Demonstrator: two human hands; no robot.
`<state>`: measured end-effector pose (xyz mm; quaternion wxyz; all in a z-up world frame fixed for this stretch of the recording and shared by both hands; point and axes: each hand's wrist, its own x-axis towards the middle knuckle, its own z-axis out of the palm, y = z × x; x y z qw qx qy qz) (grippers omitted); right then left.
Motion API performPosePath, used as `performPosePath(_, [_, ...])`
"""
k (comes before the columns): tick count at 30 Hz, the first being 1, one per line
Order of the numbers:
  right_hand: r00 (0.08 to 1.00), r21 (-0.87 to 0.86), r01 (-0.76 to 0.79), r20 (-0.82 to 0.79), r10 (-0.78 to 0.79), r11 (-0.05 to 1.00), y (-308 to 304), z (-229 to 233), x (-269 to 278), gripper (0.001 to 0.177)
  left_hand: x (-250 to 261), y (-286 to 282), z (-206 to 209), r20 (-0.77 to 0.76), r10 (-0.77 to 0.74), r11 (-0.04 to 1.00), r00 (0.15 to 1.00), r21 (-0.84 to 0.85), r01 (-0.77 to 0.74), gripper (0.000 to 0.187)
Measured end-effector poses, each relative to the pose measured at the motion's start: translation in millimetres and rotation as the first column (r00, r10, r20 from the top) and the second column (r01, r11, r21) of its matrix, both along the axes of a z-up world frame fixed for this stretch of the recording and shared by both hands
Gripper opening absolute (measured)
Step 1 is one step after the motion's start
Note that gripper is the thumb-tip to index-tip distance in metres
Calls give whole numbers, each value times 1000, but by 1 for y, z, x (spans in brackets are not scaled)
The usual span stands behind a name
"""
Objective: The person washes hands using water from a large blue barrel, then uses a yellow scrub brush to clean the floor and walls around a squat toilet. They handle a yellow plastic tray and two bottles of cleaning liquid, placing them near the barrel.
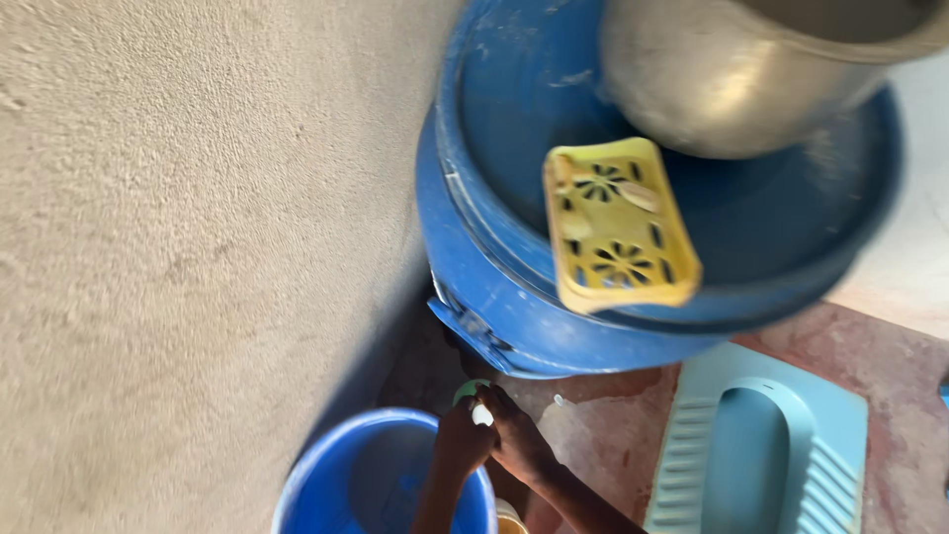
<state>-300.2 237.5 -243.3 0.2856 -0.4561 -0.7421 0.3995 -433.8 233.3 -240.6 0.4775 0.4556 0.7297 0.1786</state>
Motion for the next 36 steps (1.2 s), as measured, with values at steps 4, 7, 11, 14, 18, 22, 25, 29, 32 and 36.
performPosePath(4, [995,-249,40,97,-16,968,18,-16,-23,74,-20,14,-20,-70,58,996,996,74,-53,48])
performPosePath(7, [999,6,-50,5,50,999,34,-30,-39,73,-31,23,-26,-54,115,990,992,89,-110,46])
performPosePath(11, [996,63,-84,9,84,994,48,-44,-56,72,-51,35,-27,-52,120,990,991,84,-116,46])
performPosePath(14, [996,14,-87,17,87,996,53,-46,-69,63,-66,41,-31,-81,129,991,988,38,-126,45])
performPosePath(18, [995,-43,-85,56,87,995,63,-36,-87,50,-82,48,-35,-135,151,987,979,80,-141,42])
performPosePath(22, [996,-194,-83,11,87,978,62,-20,-96,44,-93,45,-30,-138,162,985,977,85,-152,39])
performPosePath(25, [995,-344,-42,-102,7,938,65,-11,-100,40,-93,47,-16,-162,158,985,974,93,-145,42])
performPosePath(29, [980,-412,0,-181,-81,911,63,-16,-96,42,-87,49,4,-207,76,997,975,2,-77,52])
performPosePath(32, [991,-62,-84,103,90,995,59,-26,-86,58,-81,46,11,-253,-3,1000,967,19,8,60])
performPosePath(36, [973,-2,-114,204,112,993,48,-29,-73,63,-64,36,11,-476,-135,986,869,19,163,71])
